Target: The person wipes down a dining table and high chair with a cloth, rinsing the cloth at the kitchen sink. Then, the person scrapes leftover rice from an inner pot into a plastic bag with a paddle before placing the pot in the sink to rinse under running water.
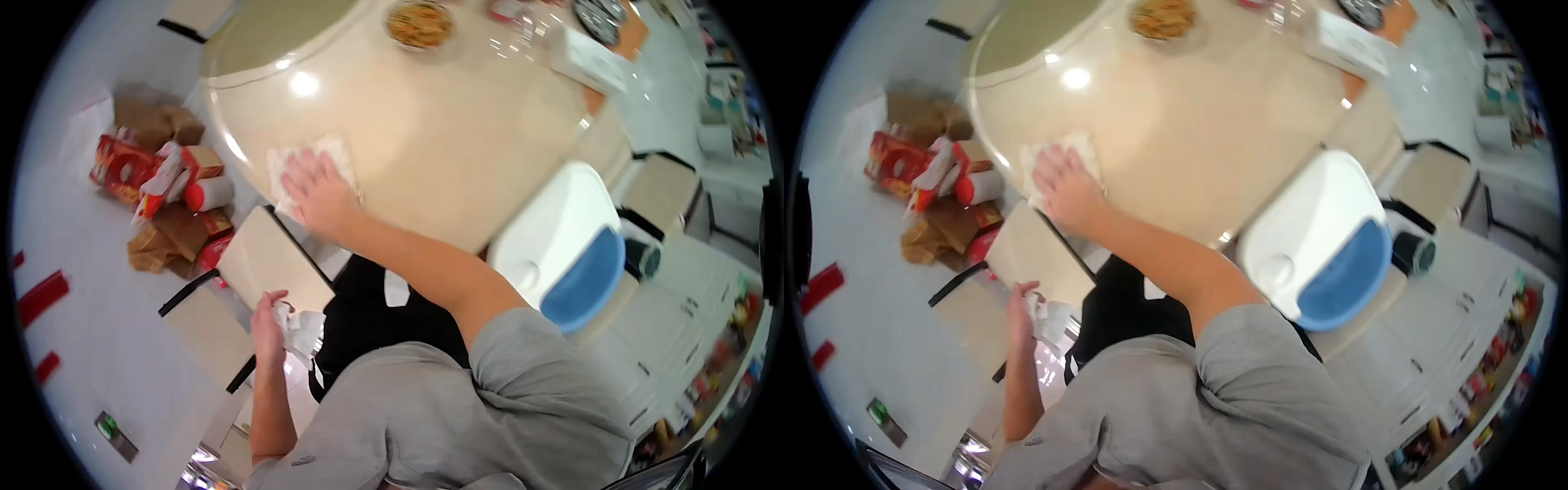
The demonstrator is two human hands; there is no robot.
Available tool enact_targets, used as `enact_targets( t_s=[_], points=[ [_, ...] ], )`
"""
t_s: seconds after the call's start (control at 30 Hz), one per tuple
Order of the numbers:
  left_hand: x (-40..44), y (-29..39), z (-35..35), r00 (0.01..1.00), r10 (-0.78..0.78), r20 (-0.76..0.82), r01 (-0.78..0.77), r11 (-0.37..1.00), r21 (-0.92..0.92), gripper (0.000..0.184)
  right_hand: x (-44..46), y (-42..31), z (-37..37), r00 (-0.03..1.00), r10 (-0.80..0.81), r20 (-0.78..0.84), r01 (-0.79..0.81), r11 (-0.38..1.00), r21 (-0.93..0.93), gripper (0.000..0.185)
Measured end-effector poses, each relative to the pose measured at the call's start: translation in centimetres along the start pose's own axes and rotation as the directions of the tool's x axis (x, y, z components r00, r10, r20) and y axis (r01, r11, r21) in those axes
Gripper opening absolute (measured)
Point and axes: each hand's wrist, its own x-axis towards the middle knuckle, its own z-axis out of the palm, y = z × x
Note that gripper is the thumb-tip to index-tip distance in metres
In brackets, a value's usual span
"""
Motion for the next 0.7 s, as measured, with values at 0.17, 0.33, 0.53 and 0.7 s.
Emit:
enact_targets(
  t_s=[0.17, 0.33, 0.53, 0.7],
  points=[
    [-2.6, -0.7, 1.1, 0.997, 0.057, 0.057, -0.056, 0.998, -0.019, 0.047, -13.0, 3.6, -8.6, 0.997, 0.026, 0.066, -0.025, 1.000, -0.015, 0.056],
    [-7.0, -6.9, -1.9, 0.997, 0.072, -0.035, -0.073, 0.997, -0.035, 0.048, -15.1, 17.9, -16.9, 0.940, 0.339, -0.031, -0.311, 0.817, -0.486, 0.057],
    [-13.2, -15.1, -6.7, 0.967, -0.146, -0.209, 0.103, 0.974, -0.204, 0.049, -15.2, 18.5, -14.6, 0.846, 0.468, -0.256, -0.533, 0.714, -0.454, 0.060],
    [-12.7, -15.1, -7.1, 0.944, -0.311, -0.107, 0.253, 0.894, -0.370, 0.047, -18.3, 1.6, -8.8, 0.892, 0.434, -0.124, -0.450, 0.839, -0.306, 0.055]
  ],
)
